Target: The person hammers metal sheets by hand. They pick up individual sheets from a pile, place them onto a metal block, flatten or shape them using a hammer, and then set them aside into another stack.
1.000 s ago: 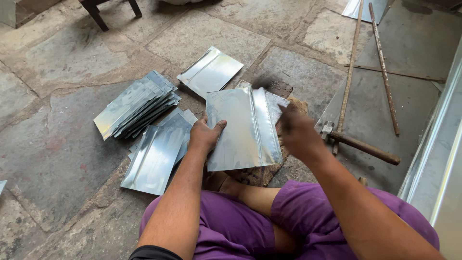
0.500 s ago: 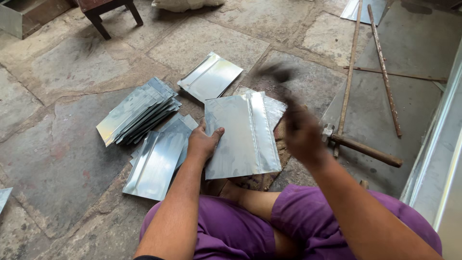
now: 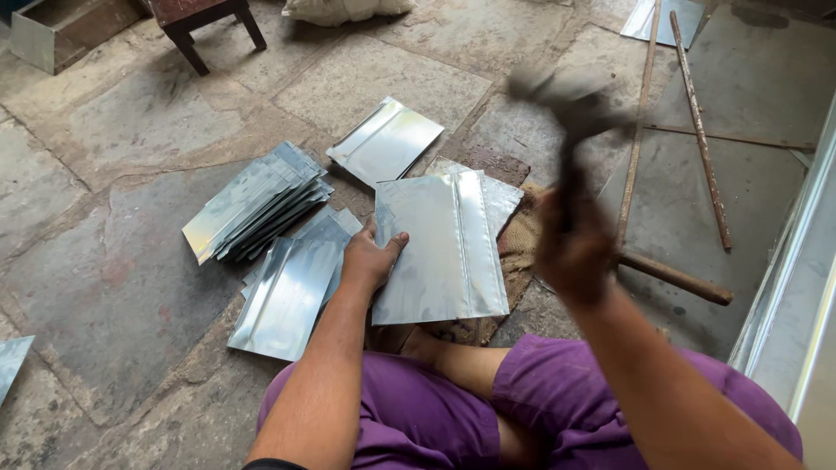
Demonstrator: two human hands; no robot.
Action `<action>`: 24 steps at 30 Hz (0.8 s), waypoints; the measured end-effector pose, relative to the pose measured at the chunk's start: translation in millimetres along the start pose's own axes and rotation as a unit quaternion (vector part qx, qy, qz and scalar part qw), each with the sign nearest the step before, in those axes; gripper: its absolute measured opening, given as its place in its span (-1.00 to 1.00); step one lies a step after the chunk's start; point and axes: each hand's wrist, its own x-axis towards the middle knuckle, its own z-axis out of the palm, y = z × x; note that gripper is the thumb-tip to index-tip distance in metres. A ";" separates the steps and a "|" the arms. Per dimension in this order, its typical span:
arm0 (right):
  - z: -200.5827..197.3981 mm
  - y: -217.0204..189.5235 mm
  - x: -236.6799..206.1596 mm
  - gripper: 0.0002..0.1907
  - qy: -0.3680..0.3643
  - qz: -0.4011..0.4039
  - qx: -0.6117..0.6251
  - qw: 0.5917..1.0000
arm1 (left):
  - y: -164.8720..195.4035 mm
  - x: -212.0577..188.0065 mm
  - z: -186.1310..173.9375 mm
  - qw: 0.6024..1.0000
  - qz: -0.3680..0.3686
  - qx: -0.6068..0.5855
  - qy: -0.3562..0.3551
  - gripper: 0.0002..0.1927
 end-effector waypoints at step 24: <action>13.7 22.2 7.3 -0.62 -0.198 0.235 -0.080 0.948 | -0.9 -2.6 -1.7 1.000 -0.006 0.011 -0.013 -0.11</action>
